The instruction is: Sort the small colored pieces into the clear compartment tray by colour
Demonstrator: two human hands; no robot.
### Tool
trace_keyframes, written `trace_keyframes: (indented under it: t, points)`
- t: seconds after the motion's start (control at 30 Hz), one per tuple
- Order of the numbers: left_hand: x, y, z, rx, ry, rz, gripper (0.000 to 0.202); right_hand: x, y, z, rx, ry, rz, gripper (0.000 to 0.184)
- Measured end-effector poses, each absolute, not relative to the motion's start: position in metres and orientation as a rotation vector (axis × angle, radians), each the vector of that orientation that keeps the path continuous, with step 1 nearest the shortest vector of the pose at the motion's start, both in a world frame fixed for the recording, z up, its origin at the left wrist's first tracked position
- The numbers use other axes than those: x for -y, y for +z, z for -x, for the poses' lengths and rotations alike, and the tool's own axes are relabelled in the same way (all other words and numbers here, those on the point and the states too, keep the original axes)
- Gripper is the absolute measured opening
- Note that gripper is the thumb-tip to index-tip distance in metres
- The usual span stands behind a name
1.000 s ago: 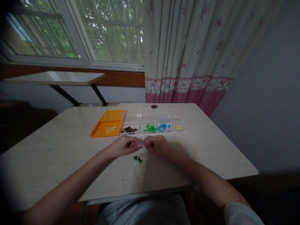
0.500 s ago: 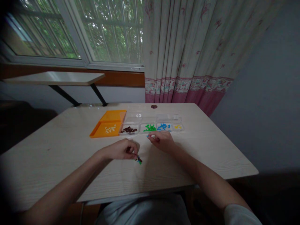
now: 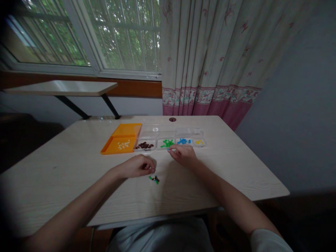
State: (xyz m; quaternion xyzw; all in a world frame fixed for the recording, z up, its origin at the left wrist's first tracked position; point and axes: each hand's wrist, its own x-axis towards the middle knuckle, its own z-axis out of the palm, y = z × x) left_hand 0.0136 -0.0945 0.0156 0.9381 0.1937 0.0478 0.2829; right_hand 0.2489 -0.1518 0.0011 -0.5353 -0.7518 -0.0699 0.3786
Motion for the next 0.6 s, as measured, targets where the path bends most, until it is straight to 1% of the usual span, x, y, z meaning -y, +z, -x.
trace_keyframes:
  t: [0.13,0.3,0.43,0.6]
  points:
    - [0.094,0.016,-0.014,-0.508,0.120,-2.515,0.013,0.142,0.004,-0.269,1.825,-0.121,1.609,0.029]
    - [0.094,0.016,-0.013,-0.506,0.131,-2.504,0.014,0.132,0.003,-0.293,1.712,-0.068,1.880,0.026]
    - [0.094,0.016,-0.013,-0.516,0.101,-2.526,0.015,0.130,0.001,-0.298,1.693,-0.041,1.948,0.025]
    - [0.095,0.017,-0.014,-0.508,0.098,-2.550,0.015,0.131,0.000,-0.292,1.707,-0.037,1.932,0.026]
